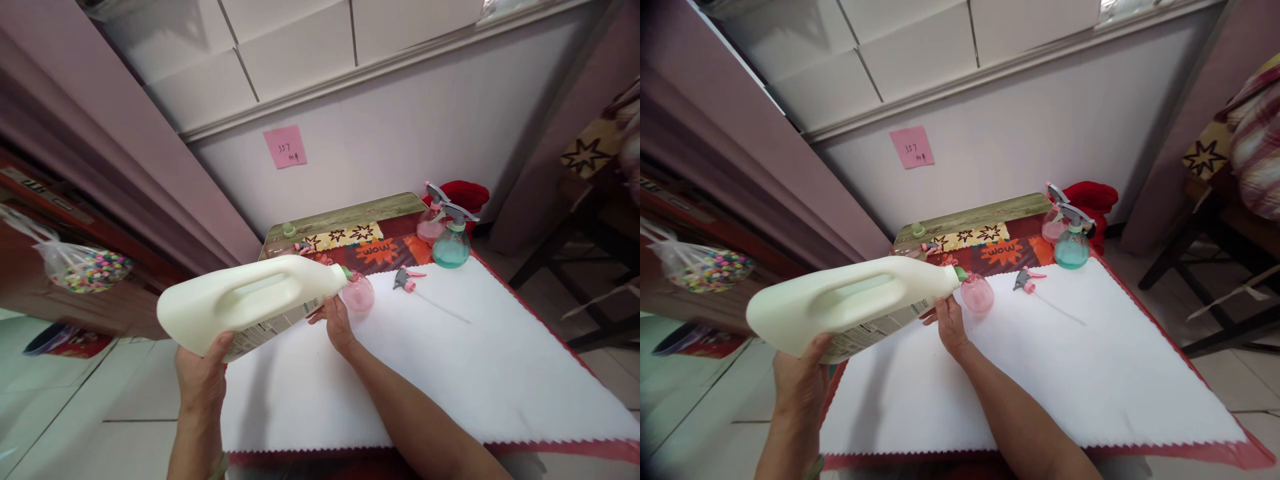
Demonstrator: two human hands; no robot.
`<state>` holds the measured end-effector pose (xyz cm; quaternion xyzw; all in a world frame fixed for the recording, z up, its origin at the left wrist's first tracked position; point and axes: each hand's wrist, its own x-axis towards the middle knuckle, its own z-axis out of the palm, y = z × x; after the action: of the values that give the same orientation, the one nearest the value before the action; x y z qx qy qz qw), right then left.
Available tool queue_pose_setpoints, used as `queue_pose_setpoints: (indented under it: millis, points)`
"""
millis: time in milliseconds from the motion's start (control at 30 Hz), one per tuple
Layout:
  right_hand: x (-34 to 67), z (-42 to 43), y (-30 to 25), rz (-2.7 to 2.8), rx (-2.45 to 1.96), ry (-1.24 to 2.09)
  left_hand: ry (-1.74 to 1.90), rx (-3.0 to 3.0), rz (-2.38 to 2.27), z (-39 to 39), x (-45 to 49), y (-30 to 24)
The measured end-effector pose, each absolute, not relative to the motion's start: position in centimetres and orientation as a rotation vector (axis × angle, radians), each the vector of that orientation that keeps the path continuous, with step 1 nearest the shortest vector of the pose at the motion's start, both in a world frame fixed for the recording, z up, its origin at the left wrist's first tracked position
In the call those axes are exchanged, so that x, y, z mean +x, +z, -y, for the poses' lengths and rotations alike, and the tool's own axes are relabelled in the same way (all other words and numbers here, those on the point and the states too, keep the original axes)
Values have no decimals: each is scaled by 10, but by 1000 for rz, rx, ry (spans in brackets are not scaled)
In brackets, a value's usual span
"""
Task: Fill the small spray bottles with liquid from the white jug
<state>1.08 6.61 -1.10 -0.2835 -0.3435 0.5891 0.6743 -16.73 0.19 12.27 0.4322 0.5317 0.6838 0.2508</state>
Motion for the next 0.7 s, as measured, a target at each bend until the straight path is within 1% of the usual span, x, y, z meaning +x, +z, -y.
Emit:
queue_pose_setpoints:
  millis: [700]
  points:
    - [11, -65, -10, 770, -651, 1340, 1845, 1186, -1474, -2, -168, 122]
